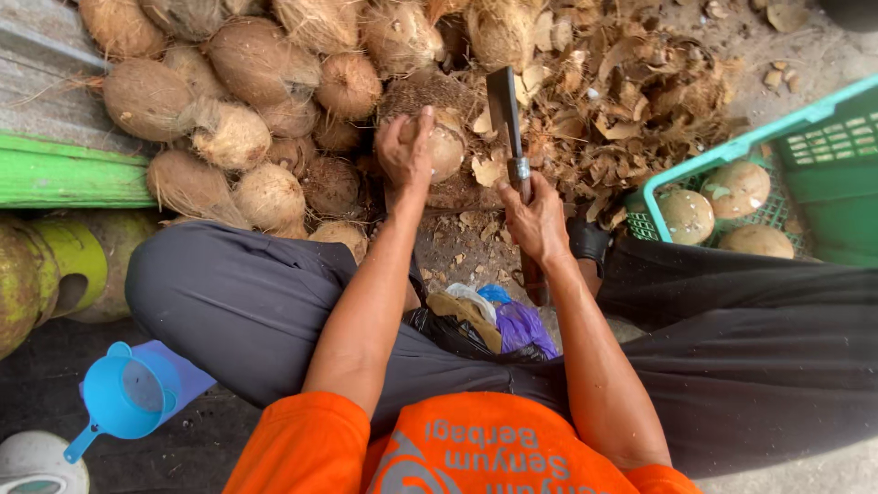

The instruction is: The person sits on the ground and uses a cleaver to chop and trim the fibrous husk from coconuts, rotating each coconut to shave off the outer husk, then sets the trimmed coconut aside and reaches for the next one from a large pile.

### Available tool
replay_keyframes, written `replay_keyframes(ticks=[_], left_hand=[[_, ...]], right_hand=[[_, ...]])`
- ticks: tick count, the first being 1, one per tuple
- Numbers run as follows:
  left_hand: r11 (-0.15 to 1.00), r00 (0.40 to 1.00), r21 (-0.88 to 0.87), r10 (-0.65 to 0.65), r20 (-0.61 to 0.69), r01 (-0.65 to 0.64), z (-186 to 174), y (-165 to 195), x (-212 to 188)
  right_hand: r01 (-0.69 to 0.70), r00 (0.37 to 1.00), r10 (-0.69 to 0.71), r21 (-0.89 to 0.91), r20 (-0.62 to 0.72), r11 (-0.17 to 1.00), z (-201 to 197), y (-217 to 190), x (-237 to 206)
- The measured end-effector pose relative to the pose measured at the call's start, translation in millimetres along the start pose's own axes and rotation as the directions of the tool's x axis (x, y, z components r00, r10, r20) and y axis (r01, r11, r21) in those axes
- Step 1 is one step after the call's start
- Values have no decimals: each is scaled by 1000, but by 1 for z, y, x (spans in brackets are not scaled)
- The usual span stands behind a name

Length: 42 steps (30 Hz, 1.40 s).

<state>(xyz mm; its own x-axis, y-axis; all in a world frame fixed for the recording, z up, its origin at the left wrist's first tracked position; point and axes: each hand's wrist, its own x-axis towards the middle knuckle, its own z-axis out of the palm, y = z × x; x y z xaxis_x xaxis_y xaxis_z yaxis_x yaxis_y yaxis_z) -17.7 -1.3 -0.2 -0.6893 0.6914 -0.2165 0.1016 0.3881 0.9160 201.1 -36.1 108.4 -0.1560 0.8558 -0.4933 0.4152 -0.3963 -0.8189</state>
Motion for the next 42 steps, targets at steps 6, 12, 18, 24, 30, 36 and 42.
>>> replay_keyframes(ticks=[6,12,18,24,30,36,42], left_hand=[[988,994,111,-113,3,112,21,7,-1],[962,986,235,157,-55,-141,36,6,-9],[965,995,258,75,-66,-55,40,4,-8],[966,980,202,182,-80,-163,38,6,-6],[971,998,238,41,-58,-26,35,9,-7],[969,992,225,113,-57,-97,34,11,-6],[969,994,248,22,-107,5,37,6,-2]], right_hand=[[90,995,-91,-24,-43,996,7,-3,-7],[193,979,-205,-266,-17,944,10,6,-4],[200,971,-206,-59,-117,978,12,9,-2],[156,986,-163,-177,-27,972,22,12,0],[337,936,-305,193,-176,922,27,16,5],[261,962,-270,-169,-36,950,30,24,6],[384,919,-356,178,-171,906,34,27,8]])
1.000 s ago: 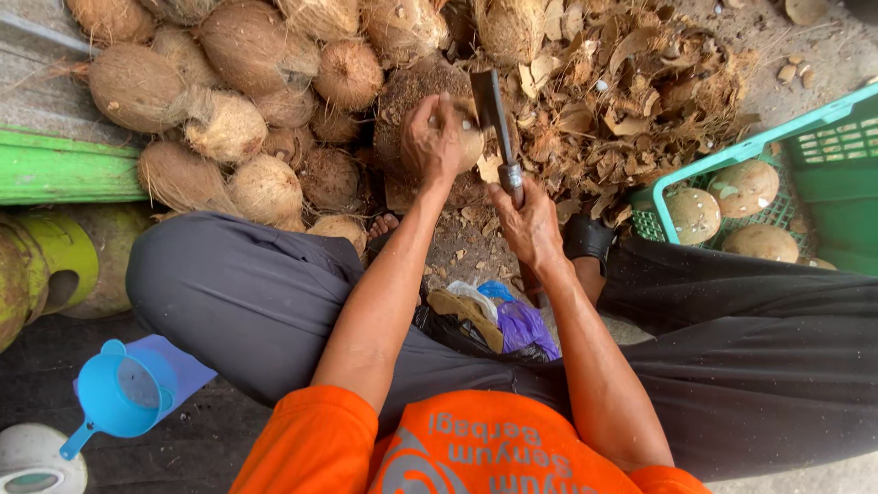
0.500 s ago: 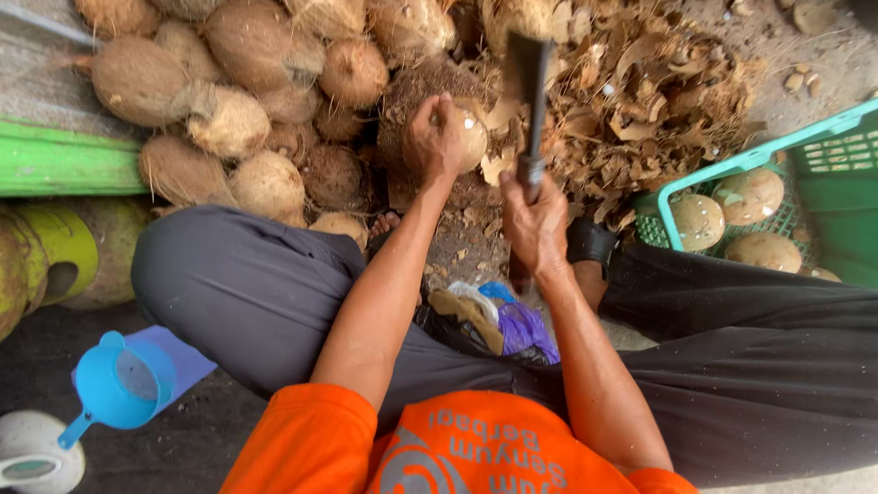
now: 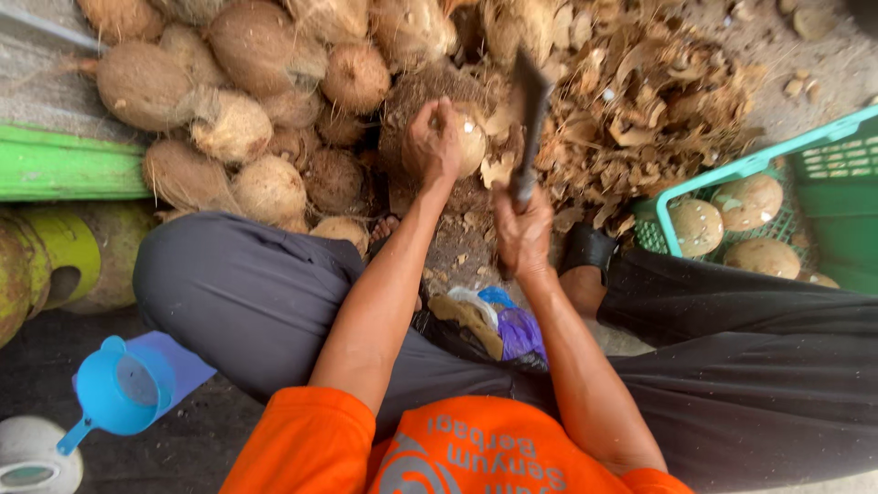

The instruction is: The person sits on the ground and uses a cleaver to chop and trim the fibrous husk from coconuts, rotating each coconut to shave off the outer husk, then sets the trimmed coconut aside and reaches for the next one from a large pile.

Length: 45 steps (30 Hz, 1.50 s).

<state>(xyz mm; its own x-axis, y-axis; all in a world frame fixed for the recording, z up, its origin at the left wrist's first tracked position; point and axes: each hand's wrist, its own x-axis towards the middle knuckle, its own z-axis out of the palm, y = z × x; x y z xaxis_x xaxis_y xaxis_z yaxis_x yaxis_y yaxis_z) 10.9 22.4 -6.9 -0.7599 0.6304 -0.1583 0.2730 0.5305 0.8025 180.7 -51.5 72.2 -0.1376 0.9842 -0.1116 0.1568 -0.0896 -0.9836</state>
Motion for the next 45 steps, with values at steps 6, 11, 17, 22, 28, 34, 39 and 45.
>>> replay_keyframes(ticks=[6,11,17,22,28,34,39,45], left_hand=[[960,997,-272,80,23,-71,-1,6,1],[999,999,-36,8,-35,-9,-8,5,-4],[998,998,29,53,-30,-52,0,2,-1],[984,1000,-177,2,30,4,1,1,0],[998,999,-35,44,-17,-44,-4,-5,3],[998,999,-35,45,16,-44,-3,-14,1],[997,998,59,55,7,-55,-1,-15,0],[994,994,40,102,28,-103,1,-12,-2]], right_hand=[[-336,927,366,-250,85,908,-4,-5,3],[-115,991,127,-229,40,967,2,-17,2],[-249,959,273,-240,73,938,4,-27,5],[-110,989,121,-126,86,986,5,-9,6],[-319,914,389,-383,119,867,7,1,8],[-348,905,401,-295,141,890,-10,-22,12],[-127,992,127,-50,6,991,-5,-10,8],[-433,854,509,-395,108,810,-4,6,13]])
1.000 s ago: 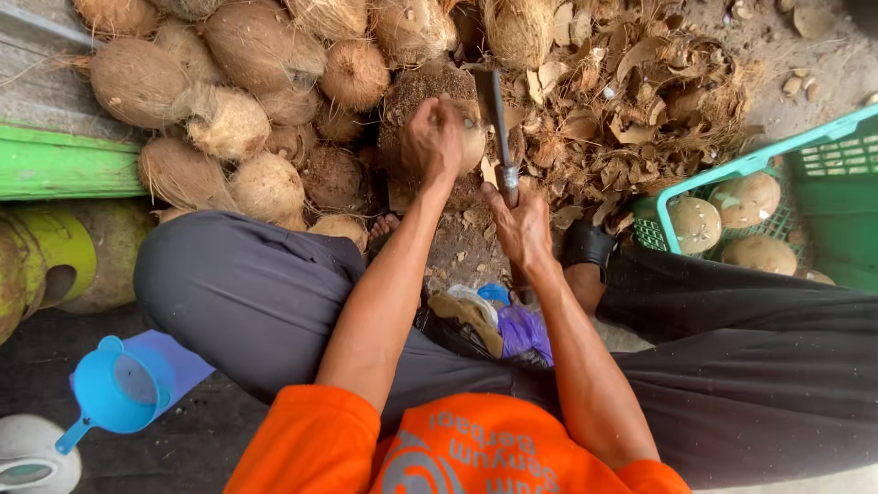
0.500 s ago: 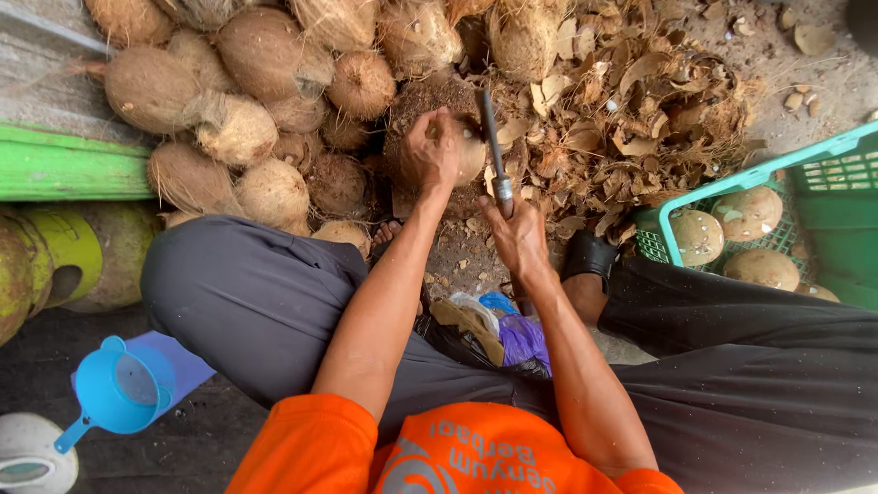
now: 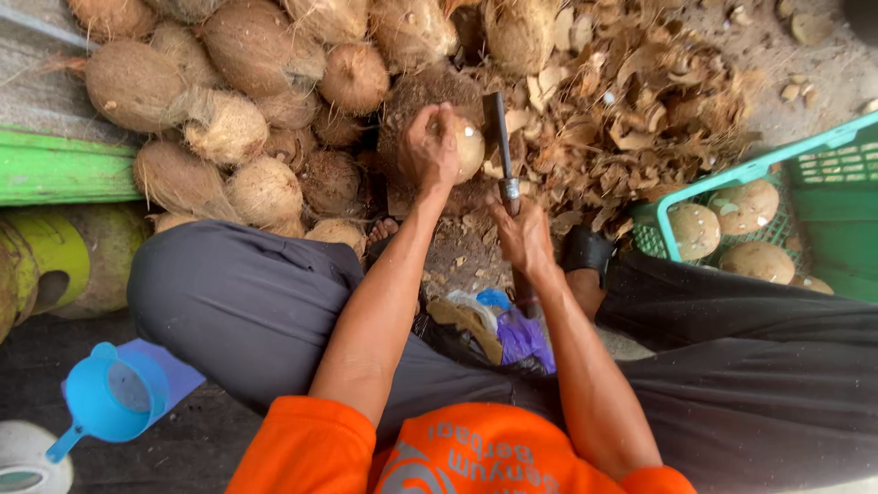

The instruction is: The person sits on the ground and uses a cleaver to chop and trim the fibrous husk from coconuts, rotating each coconut to shave off the outer husk, then sets the trimmed coconut aside and reaches for the next one from a large pile.

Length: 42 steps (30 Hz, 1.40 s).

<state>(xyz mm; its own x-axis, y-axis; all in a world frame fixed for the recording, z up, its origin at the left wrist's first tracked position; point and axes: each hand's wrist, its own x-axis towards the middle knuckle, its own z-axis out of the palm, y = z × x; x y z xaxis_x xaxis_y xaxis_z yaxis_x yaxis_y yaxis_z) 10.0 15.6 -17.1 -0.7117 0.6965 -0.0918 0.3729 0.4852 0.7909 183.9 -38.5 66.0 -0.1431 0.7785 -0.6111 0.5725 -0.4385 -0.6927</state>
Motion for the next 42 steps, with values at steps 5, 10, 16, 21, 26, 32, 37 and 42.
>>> replay_keyframes(ticks=[5,10,16,21,26,32,37,42], left_hand=[[990,993,-122,-53,101,66,-14,-2,7],[976,974,99,205,-96,-196,-38,1,0],[970,970,-138,217,108,-201,-51,6,-10],[973,978,-225,-1,211,50,-44,-9,2],[987,987,-4,163,-16,-163,-22,-5,-1],[977,981,92,-195,24,192,-15,11,2],[989,990,22,-143,-9,143,-15,8,-3],[982,984,74,-177,6,176,-10,4,-17]], right_hand=[[214,968,-211,11,-134,977,-12,-10,-5],[132,990,-125,102,-70,986,-14,-12,-10],[145,989,-138,157,-50,977,-13,-7,-12],[164,986,-161,150,-35,975,-12,-13,-18],[170,980,-170,-11,-103,985,-8,-10,-22],[157,983,-160,-40,-89,987,8,0,-17],[196,974,-202,-72,-103,978,8,-3,-19],[341,918,-336,-16,-209,940,8,1,-19]])
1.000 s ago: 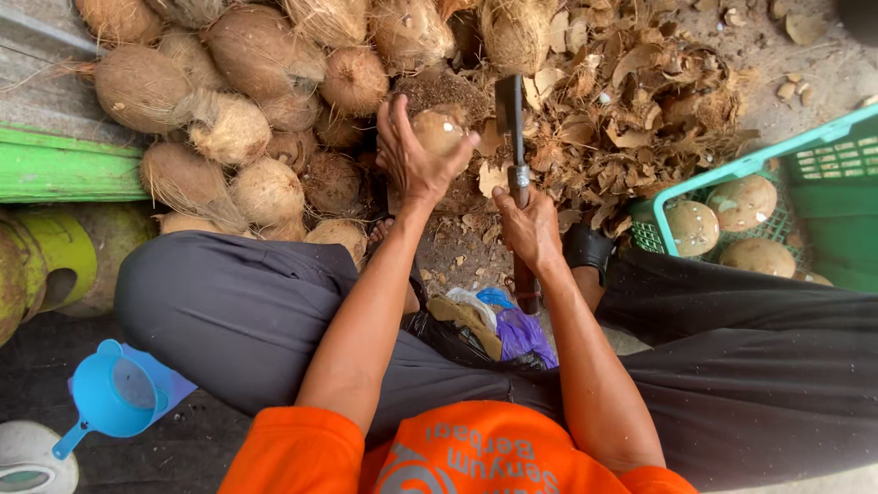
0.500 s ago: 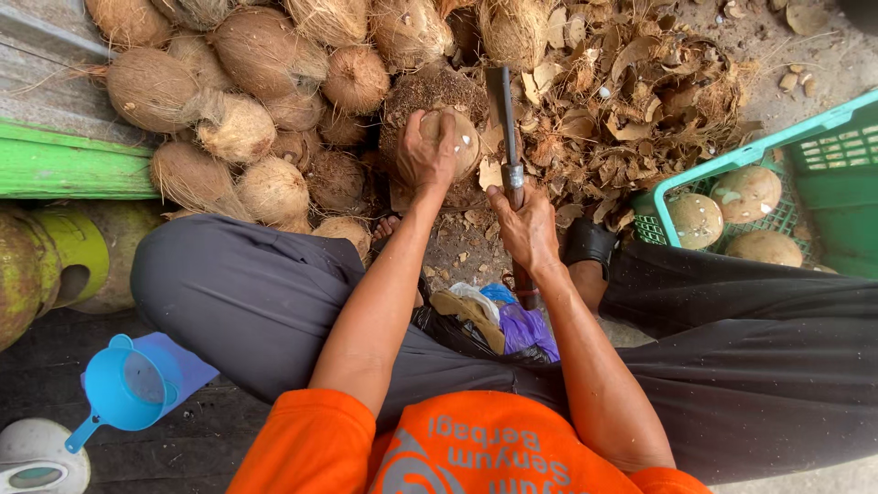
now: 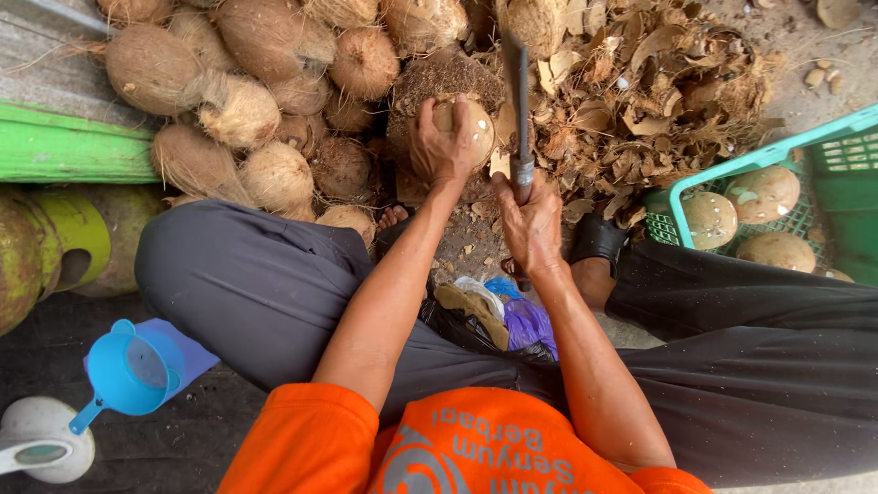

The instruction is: The person sits on the ground and uses a cleaver to chop and trim the fibrous husk from coconuts, rotating each coconut to shave off the outer husk, then sets the trimmed coconut aside and reaches for the next one from a large pile.

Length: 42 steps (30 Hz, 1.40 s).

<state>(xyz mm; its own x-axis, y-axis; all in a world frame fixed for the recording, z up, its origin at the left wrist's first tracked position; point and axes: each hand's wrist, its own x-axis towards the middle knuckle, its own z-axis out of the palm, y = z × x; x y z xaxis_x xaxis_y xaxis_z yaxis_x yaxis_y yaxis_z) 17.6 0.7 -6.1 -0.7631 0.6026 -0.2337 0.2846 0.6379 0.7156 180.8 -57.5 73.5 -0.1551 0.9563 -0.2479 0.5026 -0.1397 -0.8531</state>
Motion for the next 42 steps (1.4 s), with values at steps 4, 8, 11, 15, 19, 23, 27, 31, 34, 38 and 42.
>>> replay_keyframes(ticks=[4,8,11,15,19,23,27,31,34,38,42], left_hand=[[978,971,55,205,-120,-199,3,-3,-3],[949,952,-87,295,-83,-302,3,-7,7],[944,941,39,328,-82,-326,-1,-10,10],[968,976,-128,209,-66,-216,-4,-10,9],[896,895,-24,440,-75,-443,-4,-6,12],[933,935,63,355,21,-355,-2,-4,16],[907,908,73,418,-41,-414,0,-9,14],[909,906,-5,416,-81,-417,-2,-17,13],[863,859,-24,498,-118,-504,-3,-21,14],[872,872,-36,485,-71,-488,-2,-24,9],[890,889,2,455,-55,-456,1,-23,7]], right_hand=[[-256,939,261,-53,222,965,4,13,8],[-328,907,351,-133,231,935,-1,18,17],[-342,889,337,-42,310,939,-9,11,15],[-270,950,250,90,187,959,-17,-4,8],[-184,980,169,152,107,971,-20,-9,9],[-70,997,68,125,20,990,-11,-4,12],[-278,945,265,47,194,959,2,-2,8],[-276,936,269,-1,228,961,-5,-10,8],[-379,894,318,155,314,912,-21,-15,12],[-158,986,123,384,114,910,-21,-5,11],[-50,988,21,191,152,980,4,13,9]])
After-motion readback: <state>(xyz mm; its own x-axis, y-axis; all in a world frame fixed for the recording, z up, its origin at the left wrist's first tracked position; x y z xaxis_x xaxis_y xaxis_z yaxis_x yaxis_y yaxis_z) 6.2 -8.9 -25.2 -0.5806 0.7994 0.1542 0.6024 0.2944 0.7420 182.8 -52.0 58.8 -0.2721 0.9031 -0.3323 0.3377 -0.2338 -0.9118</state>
